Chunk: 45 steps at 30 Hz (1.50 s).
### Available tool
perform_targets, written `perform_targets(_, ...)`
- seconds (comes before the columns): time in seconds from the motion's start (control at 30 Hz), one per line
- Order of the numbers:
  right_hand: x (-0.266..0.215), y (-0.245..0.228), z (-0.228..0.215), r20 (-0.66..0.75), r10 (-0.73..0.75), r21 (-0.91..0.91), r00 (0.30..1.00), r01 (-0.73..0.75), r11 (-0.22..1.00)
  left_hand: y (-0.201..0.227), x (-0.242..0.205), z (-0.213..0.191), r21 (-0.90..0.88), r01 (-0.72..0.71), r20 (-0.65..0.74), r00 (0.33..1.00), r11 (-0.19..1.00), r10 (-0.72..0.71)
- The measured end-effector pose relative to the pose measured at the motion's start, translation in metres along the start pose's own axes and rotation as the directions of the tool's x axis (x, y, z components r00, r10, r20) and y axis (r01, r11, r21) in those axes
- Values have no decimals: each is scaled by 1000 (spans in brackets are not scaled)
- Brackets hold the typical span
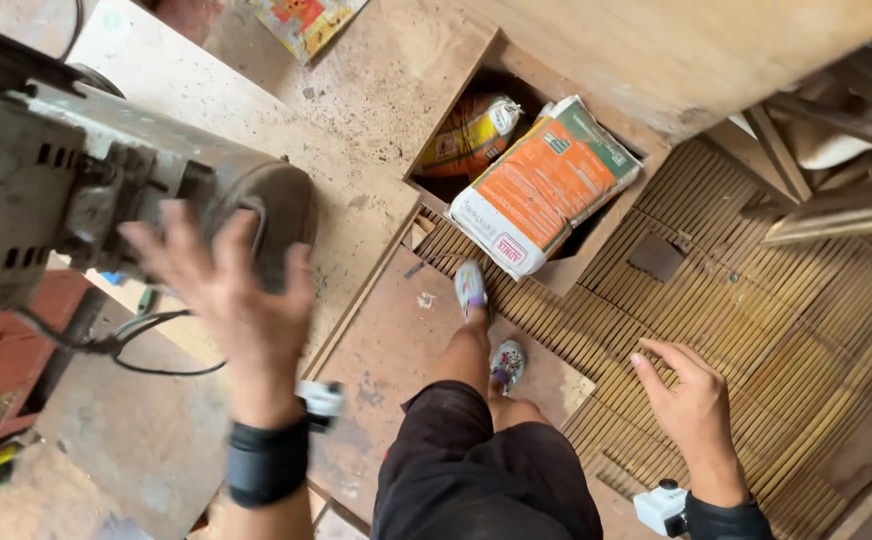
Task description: The person is repairing and reassembling an old air compressor motor.
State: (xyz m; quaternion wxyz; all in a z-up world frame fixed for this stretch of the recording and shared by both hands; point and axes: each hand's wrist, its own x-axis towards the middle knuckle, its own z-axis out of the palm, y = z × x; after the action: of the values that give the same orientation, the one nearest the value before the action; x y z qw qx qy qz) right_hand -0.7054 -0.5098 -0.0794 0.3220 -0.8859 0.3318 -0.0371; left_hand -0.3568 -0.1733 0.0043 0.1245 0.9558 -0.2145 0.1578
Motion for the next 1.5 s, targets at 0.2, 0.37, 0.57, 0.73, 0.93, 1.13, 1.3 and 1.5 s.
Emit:
perform_targets(0.2,109,-20,43,176,-42,-33,983,48,998,111,14,111,-392,114,191,981,913,-40)
perform_targets(0.37,191,-30,91,349,-28,-43,937,46,998,102,17,199,-228,366,481,848,902,-222)
perform_targets(0.57,280,-19,149,520,136,-151,843,-66,986,72,9,267,-22,450,604,717,893,-347)
perform_targets(0.73,355,58,234,603,-35,-85,797,108,990,72,-18,299,25,526,680,614,850,-401)
perform_targets(0.93,450,169,367,651,-240,-110,721,401,909,77,-24,312,251,304,583,710,919,-394)
perform_targets(1.13,499,198,435,721,-167,-258,673,483,837,68,-25,316,369,227,570,710,901,-412)
perform_targets(1.3,498,219,465,761,-118,-330,638,537,776,47,-46,313,269,66,650,724,961,-231)
perform_targets(1.5,496,196,474,779,-79,-324,621,508,798,93,-28,314,305,280,541,736,910,-408)
